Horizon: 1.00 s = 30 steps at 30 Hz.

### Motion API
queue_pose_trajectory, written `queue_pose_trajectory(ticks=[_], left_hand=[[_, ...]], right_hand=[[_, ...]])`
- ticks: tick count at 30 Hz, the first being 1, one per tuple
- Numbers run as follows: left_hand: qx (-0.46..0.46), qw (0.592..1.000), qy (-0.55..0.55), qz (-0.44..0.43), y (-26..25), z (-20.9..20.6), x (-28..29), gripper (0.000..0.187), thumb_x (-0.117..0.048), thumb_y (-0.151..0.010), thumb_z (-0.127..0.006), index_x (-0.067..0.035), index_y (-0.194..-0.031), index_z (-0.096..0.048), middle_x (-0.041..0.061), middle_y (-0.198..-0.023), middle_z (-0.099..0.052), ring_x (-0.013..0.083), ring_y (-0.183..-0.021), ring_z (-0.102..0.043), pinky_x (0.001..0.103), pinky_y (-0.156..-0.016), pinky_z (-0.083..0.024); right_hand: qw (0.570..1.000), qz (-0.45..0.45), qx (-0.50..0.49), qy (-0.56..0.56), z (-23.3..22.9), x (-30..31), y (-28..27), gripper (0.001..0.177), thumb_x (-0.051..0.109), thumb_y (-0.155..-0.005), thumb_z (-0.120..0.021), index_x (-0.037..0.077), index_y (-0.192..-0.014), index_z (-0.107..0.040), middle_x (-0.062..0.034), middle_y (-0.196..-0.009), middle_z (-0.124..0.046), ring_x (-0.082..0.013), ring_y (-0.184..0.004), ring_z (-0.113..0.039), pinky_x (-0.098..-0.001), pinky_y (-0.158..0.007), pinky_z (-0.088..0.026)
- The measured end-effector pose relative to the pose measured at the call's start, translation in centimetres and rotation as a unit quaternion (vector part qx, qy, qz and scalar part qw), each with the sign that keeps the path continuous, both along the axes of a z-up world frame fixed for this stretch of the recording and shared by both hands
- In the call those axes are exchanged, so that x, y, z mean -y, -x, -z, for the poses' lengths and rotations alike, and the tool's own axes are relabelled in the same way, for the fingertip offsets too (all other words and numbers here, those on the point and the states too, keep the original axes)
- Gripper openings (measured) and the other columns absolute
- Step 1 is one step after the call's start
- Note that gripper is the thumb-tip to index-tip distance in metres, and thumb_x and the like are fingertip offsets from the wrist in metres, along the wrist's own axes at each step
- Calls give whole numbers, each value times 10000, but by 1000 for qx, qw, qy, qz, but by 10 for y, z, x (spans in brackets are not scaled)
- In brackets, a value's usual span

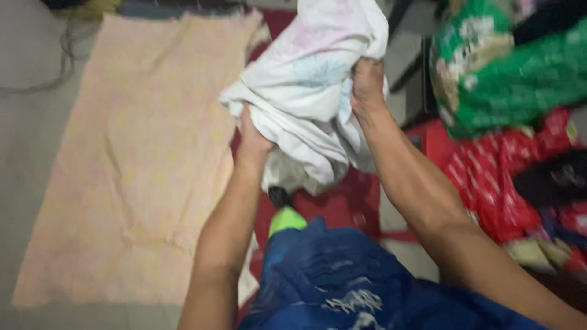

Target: The person unfolds a white patterned sheet and spreads it over a red mat on the floor. They smooth the sheet, fold it into a compact rectangle, and then place two cylindrical pillows on top of the folded sheet.

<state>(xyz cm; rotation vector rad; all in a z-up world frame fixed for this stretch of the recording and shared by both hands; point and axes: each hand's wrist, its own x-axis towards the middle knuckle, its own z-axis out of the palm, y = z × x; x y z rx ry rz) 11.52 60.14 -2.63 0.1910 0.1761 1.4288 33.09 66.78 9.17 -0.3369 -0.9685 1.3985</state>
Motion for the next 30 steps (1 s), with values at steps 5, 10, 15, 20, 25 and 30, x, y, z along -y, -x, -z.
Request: queue_pose_trajectory(ticks=[5, 10, 15, 20, 25, 30], left_hand=[[5, 999, -41, 17, 20, -12, -106, 706, -529, -1038, -414, -49, -1555, -409, 189, -1549, -499, 397, -1412, -493, 548, -1203, -395], [-9, 1000, -15, 20, 38, -11, -162, 701, -519, -1034, -428, -40, -1546, -417, 189, -1536, -510, 392, -1402, -502, 540, -1198, -401], [-21, 1000, 8, 4, 51, -5, -216, 696, -508, -1030, -442, -32, -1537, -424, 189, -1524, -521, 387, -1393, -510, 533, -1194, -408], [-34, 998, 48, -24, 47, 14, -279, 691, -498, -1027, -455, -24, -1528, -432, 188, -1511, -532, 383, -1383, -519, 525, -1190, -414], [-38, 994, 80, -70, 31, 33, -352, 686, -487, -1023, -469, -15, -1520, -439, 188, -1499, -543, 378, -1374, -527, 518, -1185, -420], [-33, 986, 99, -127, -7, 37, -455, 681, -477, -1019, -483, -7, -1511, -447, 187, -1486, -554, 373, -1364, -535, 510, -1181, -427]], right_hand=[[999, 1, 2, -32, -25, -78, 43, 386, 44, -996, -603, 27, -1381, -576, -104, -1337, -670, -238, -1235, -665, -408, -1100, -555], [998, -44, -6, 42, -17, -152, 67, 367, 116, -998, -533, -4, -1338, -598, -161, -1286, -686, -301, -1183, -693, -465, -1049, -596], [998, -29, 19, 61, -8, -201, 88, 424, 52, -974, -579, 10, -1395, -558, -153, -1335, -653, -283, -1225, -664, -444, -1083, -563], [997, -23, 21, 75, 17, -280, 89, 525, -33, -880, -570, 8, -1403, -552, -169, -1351, -647, -288, -1235, -667, -434, -1081, -570], [989, -68, -1, 130, 60, -390, 80, 557, -74, -853, -529, -10, -1405, -559, -187, -1353, -642, -315, -1237, -659, -450, -1081, -562], [979, -93, 12, 179, 91, -513, 47, 576, -62, -837, -487, -19, -1407, -562, -206, -1359, -645, -336, -1247, -660, -461, -1076, -561]])
